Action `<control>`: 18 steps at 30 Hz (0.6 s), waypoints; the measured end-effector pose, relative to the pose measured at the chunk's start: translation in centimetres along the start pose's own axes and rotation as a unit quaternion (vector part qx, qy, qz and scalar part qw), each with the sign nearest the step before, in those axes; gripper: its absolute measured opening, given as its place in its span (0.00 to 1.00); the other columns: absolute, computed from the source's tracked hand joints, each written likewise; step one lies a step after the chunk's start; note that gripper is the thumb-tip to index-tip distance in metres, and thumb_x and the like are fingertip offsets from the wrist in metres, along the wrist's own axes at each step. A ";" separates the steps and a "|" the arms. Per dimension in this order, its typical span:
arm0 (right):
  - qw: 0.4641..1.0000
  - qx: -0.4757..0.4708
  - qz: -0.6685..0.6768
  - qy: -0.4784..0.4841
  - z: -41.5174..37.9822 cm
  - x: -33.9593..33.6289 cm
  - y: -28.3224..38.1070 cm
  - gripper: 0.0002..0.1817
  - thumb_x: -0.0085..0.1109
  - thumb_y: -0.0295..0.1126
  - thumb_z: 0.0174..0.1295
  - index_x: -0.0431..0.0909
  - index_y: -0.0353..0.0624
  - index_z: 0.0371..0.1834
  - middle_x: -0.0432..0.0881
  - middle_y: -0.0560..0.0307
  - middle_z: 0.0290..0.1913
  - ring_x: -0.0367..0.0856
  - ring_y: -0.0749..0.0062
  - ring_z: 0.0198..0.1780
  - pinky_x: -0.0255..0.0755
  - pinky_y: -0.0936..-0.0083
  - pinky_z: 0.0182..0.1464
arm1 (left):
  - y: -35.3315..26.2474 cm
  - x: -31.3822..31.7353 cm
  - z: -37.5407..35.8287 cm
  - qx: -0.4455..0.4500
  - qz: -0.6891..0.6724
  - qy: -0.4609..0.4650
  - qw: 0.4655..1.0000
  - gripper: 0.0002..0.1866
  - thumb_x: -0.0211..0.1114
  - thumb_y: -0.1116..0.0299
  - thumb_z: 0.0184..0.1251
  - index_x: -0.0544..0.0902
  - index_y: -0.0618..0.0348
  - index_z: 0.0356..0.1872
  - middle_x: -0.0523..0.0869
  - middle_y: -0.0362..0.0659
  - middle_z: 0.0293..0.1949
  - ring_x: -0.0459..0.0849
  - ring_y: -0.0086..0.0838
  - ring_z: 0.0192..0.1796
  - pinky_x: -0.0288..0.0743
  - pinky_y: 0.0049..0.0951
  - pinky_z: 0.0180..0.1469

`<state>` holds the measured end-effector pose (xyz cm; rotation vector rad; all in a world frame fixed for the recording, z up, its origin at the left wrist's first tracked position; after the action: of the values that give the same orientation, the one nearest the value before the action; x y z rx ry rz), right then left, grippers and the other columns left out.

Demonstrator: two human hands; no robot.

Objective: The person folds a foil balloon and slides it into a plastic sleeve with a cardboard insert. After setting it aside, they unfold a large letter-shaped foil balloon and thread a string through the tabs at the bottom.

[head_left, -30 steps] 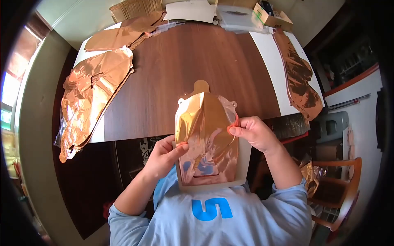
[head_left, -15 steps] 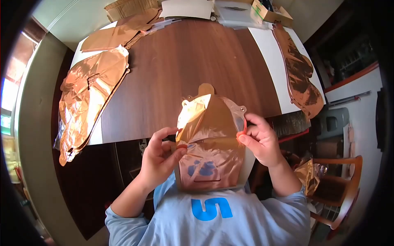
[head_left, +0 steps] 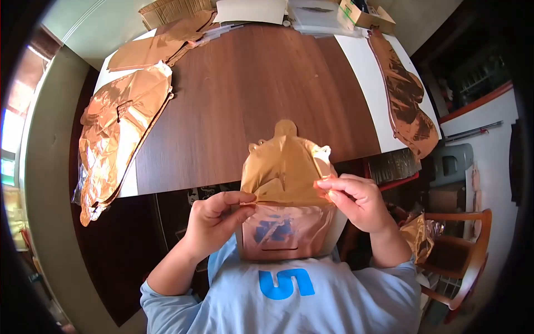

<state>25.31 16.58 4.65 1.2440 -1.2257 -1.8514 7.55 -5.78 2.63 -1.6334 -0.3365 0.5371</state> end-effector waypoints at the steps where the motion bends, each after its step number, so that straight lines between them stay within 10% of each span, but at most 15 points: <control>1: 1.000 -0.012 -0.005 0.021 -0.1 -0.2 -0.1 0.12 0.57 0.18 0.64 0.84 0.36 0.49 0.86 0.53 0.35 0.86 0.70 0.37 0.78 0.78 0.41 | -0.1 -0.1 -0.1 -0.011 0.009 0.003 1.000 0.12 0.67 0.85 0.64 0.83 0.68 0.48 0.89 0.45 0.43 0.87 0.22 0.45 0.81 0.21 0.50; 18: 0.980 0.030 0.041 0.193 0.2 -0.6 -1.1 0.09 0.67 0.25 0.60 0.84 0.37 0.43 0.80 0.54 0.32 0.79 0.69 0.33 0.72 0.74 0.37 | -2.5 -1.3 -1.7 -0.078 0.052 0.020 0.995 0.07 0.71 0.77 0.63 0.83 0.68 0.38 0.90 0.43 0.33 0.86 0.17 0.33 0.81 0.18 0.37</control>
<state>25.38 17.59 3.90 1.4787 -1.1029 -1.4368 7.55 -7.55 5.37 -1.8187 -0.2699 0.5678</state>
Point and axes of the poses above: each hand's wrist, its own z-axis towards the middle knuckle, its own x-axis out of the palm, y = z × x, the point moved 2 cm from there along z, towards the middle knuckle
